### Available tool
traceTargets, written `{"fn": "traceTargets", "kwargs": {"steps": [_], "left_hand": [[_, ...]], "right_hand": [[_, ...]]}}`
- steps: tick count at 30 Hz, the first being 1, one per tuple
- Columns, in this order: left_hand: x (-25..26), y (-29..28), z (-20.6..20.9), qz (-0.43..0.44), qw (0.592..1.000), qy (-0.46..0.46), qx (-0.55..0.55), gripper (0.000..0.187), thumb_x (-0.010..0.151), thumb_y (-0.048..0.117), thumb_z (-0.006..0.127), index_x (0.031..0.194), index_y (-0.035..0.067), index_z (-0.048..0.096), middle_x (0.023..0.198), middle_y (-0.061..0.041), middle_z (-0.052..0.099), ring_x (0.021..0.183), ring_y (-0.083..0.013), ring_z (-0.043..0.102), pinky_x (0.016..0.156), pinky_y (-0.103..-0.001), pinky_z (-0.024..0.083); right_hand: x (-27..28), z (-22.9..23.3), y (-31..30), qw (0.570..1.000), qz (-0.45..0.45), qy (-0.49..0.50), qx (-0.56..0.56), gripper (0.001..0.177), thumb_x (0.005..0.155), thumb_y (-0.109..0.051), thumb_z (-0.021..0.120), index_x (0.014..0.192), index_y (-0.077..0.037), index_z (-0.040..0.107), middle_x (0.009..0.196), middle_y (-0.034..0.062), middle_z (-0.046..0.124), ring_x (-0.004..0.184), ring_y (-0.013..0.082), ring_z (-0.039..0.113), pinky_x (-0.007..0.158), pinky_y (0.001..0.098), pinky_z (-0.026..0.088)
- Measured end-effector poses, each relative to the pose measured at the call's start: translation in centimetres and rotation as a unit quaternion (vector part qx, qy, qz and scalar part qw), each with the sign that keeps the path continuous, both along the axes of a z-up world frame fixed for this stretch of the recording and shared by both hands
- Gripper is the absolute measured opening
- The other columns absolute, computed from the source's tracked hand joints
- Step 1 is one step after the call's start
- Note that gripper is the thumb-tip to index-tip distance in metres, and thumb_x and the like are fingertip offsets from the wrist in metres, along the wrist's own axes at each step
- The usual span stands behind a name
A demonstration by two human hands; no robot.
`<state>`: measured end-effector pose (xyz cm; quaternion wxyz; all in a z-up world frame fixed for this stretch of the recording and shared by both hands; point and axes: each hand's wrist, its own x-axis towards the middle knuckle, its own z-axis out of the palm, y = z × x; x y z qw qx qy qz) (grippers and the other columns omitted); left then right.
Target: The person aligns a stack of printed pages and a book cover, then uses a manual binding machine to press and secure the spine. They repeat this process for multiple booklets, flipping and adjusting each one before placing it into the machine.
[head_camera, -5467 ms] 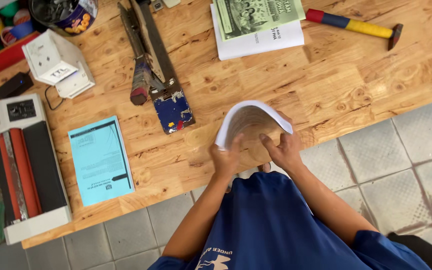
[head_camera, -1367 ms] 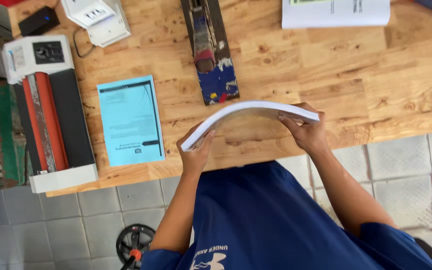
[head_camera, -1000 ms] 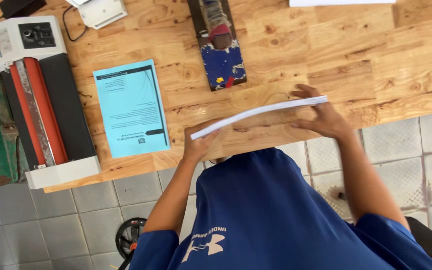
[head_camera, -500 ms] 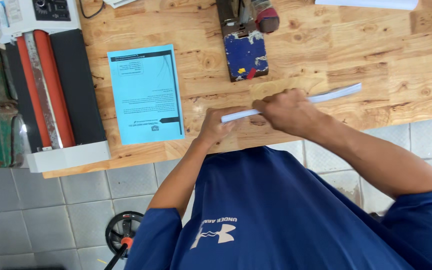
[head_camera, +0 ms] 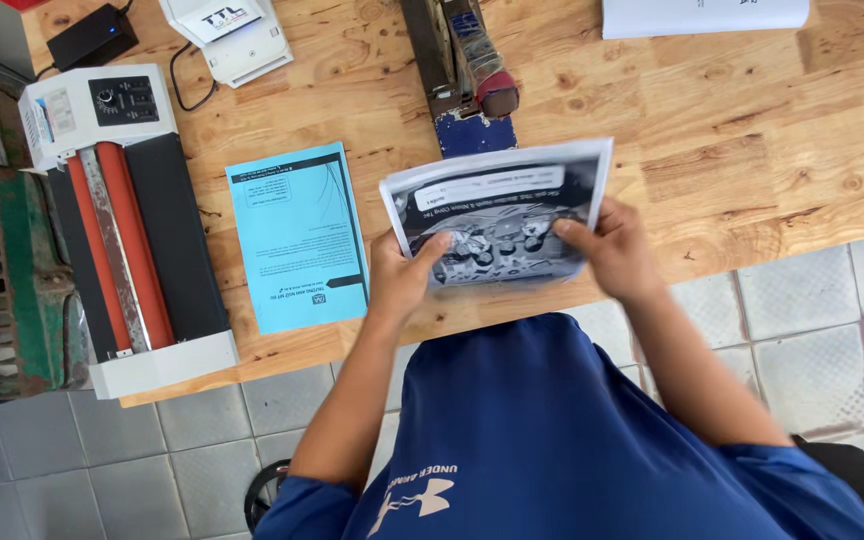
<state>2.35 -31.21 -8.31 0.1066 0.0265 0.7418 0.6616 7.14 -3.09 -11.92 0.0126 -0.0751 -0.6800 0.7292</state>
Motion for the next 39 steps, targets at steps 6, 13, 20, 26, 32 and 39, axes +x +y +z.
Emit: {"fn": "traceTargets", "kwargs": {"steps": [6,13,20,26,32,39], "left_hand": [[4.2,2.5,1.6,0.109,0.956,0.229,-0.147,0.028,0.095,0.009,0.073,0.120,-0.004,0.072,0.101,-0.015,0.079,0.089,-0.0176,0.077,0.078,-0.031,0.059],[6.8,4.3,-1.6,0.051,0.972,0.215,-0.083,0.049,0.100,0.006,0.068,0.146,0.000,0.051,0.139,-0.024,0.065,0.128,-0.0312,0.068,0.108,-0.037,0.054],[7.2,5.2,-7.2,-0.054,0.968,0.167,-0.177,0.096,0.085,0.014,0.076,0.160,0.000,0.017,0.160,-0.033,0.029,0.145,-0.0480,0.041,0.118,-0.046,0.038],[10.0,6.3,-7.0,-0.223,0.920,0.206,-0.247,0.067,0.077,0.018,0.082,0.135,0.008,0.050,0.163,-0.039,0.011,0.144,-0.0502,0.041,0.121,-0.043,0.040],[3.8,3.7,9.7,-0.476,0.752,0.113,-0.443,0.105,0.080,0.044,0.084,0.147,-0.016,0.028,0.151,-0.039,0.025,0.137,-0.0501,0.037,0.111,-0.050,0.037],[0.9,8.1,22.3,-0.323,0.726,0.485,-0.365,0.111,0.087,0.079,0.060,0.159,0.000,0.031,0.166,-0.019,0.030,0.157,-0.0369,0.029,0.130,-0.055,0.023]], "right_hand": [[4.7,1.7,-3.0,0.964,-0.120,0.095,0.218,0.008,0.100,-0.005,0.067,0.104,0.002,0.069,0.092,0.0112,0.070,0.081,0.0151,0.066,0.074,0.0258,0.052],[4.4,-1.1,-5.3,0.960,-0.086,0.188,0.189,0.044,0.098,-0.013,0.072,0.136,-0.001,0.055,0.133,0.0199,0.065,0.124,0.0303,0.065,0.108,0.0428,0.051],[5.6,-6.1,-4.3,0.938,0.027,0.224,0.263,0.121,0.069,-0.061,0.081,0.154,0.007,0.028,0.154,0.0319,0.036,0.147,0.0448,0.035,0.122,0.0526,0.028],[5.6,-7.7,-5.7,0.929,0.033,0.179,0.321,0.126,0.063,-0.056,0.090,0.150,0.011,0.027,0.153,0.0353,0.033,0.143,0.0500,0.034,0.119,0.0533,0.031],[3.7,-6.1,-4.6,0.930,-0.074,0.190,0.306,0.112,0.071,-0.044,0.093,0.151,0.006,0.033,0.151,0.0269,0.040,0.142,0.0415,0.042,0.121,0.0484,0.035],[3.3,-6.7,-3.9,0.928,-0.049,0.200,0.309,0.124,0.073,-0.044,0.089,0.159,0.009,0.017,0.160,0.0306,0.028,0.150,0.0450,0.030,0.126,0.0517,0.027]]}}
